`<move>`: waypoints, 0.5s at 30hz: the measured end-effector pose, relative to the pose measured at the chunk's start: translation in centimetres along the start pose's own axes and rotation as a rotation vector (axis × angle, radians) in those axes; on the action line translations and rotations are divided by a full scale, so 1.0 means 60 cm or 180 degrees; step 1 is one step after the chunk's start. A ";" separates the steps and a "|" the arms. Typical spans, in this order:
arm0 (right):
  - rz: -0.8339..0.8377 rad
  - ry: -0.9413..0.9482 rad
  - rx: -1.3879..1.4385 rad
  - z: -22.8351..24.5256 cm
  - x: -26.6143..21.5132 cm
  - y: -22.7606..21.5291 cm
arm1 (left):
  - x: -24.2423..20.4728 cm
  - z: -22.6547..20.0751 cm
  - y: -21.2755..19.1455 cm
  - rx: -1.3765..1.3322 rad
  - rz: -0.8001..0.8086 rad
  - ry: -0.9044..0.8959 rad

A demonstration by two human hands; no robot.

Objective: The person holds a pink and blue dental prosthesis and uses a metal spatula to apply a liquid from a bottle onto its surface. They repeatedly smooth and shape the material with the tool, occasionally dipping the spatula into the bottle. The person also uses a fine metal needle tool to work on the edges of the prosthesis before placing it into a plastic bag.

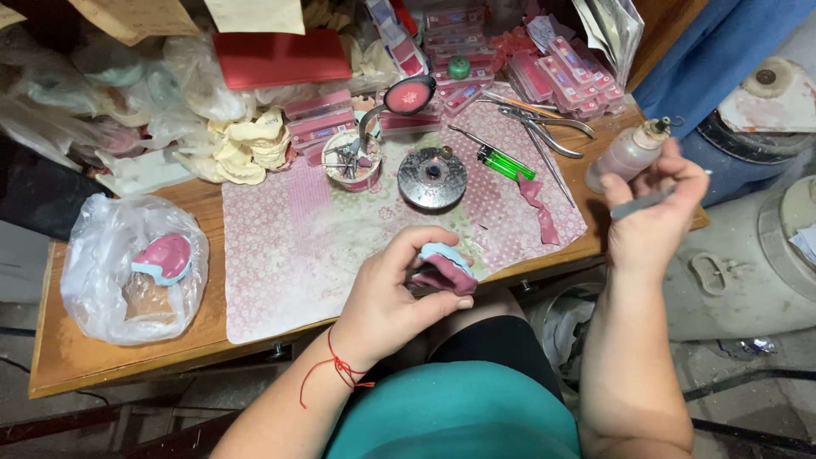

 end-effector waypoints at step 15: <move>-0.0105 0.0241 -0.0611 0.085 -0.020 0.051 | 0.002 0.052 -0.017 -0.1612 -0.0299 -0.0244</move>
Point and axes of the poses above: each hand's wrist, its own x-axis towards the middle knuckle, its own y-axis out of the palm, z = x × y, the point moved 4 cm from there along x, towards the middle knuckle, and after that the axes turned 8 degrees about z, right-handed, at the moved point
